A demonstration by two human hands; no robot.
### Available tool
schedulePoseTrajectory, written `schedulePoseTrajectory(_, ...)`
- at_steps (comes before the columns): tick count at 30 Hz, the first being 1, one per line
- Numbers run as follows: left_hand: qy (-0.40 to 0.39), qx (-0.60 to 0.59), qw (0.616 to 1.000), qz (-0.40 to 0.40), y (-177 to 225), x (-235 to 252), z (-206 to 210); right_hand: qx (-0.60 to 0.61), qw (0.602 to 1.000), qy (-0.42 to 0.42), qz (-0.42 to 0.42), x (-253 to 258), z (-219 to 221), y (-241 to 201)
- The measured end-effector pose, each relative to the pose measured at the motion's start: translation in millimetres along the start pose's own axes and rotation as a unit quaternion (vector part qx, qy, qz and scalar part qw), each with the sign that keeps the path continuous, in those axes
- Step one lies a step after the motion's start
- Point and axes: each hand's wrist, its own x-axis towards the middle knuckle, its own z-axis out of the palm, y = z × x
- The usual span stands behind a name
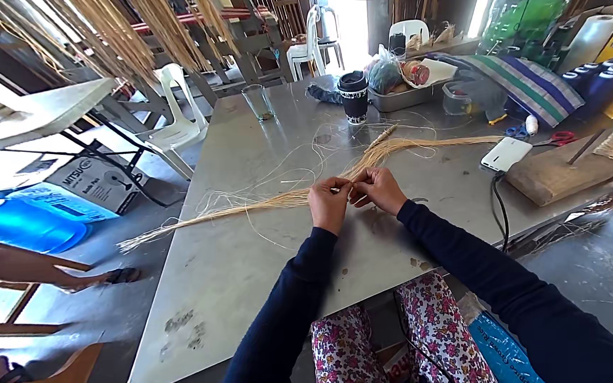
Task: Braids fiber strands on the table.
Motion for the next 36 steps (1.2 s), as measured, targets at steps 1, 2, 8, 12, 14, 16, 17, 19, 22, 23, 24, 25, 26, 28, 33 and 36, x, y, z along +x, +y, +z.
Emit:
schedulePoseTrajectory(1,0.010,0.013,1.000,0.004,1,-1,1,0.001,1.000,0.001,0.002,0,0,1)
schedulePoseTrajectory(2,0.018,0.021,1.000,0.006,1,-2,1,0.004,1.000,0.001,0.004,1,1,1)
schedulePoseTrajectory(8,0.034,-0.026,0.999,0.007,-5,1,2,0.004,1.000,-0.007,0.010,0,3,2)
schedulePoseTrajectory(12,0.041,0.019,0.999,0.025,-1,0,0,-0.011,1.000,-0.010,-0.002,0,3,3)
schedulePoseTrajectory(14,0.028,0.079,0.994,0.064,3,-3,-2,-0.027,1.000,-0.009,-0.009,1,4,3)
schedulePoseTrajectory(16,0.007,0.139,0.983,0.121,3,-5,-3,-0.039,0.999,-0.008,-0.014,1,4,3)
schedulePoseTrajectory(17,-0.003,0.170,0.973,0.157,2,-5,-3,-0.046,0.999,-0.007,-0.017,1,3,4)
schedulePoseTrajectory(19,-0.036,0.241,0.950,0.193,0,-2,-3,-0.072,0.997,-0.007,-0.022,2,3,5)
schedulePoseTrajectory(22,-0.081,0.317,0.924,0.197,0,5,-4,-0.120,0.993,-0.005,-0.023,3,2,7)
schedulePoseTrajectory(23,-0.090,0.326,0.921,0.196,0,6,-5,-0.133,0.991,-0.003,-0.019,3,2,7)
schedulePoseTrajectory(24,-0.097,0.327,0.920,0.195,-1,8,-6,-0.141,0.990,0.000,-0.015,4,2,6)
schedulePoseTrajectory(25,-0.102,0.321,0.921,0.197,-2,9,-8,-0.147,0.989,0.001,-0.011,4,1,6)
schedulePoseTrajectory(26,-0.106,0.310,0.924,0.197,-3,9,-10,-0.150,0.989,-0.001,-0.006,5,0,7)
schedulePoseTrajectory(28,-0.121,0.264,0.939,0.186,-6,12,-13,-0.154,0.988,-0.011,0.001,6,-2,7)
schedulePoseTrajectory(33,-0.160,0.094,0.979,0.088,-23,24,-21,-0.117,0.993,-0.025,0.000,6,-4,6)
schedulePoseTrajectory(36,-0.156,-0.022,0.987,0.033,-29,24,-18,-0.081,0.996,-0.026,-0.013,6,-5,5)
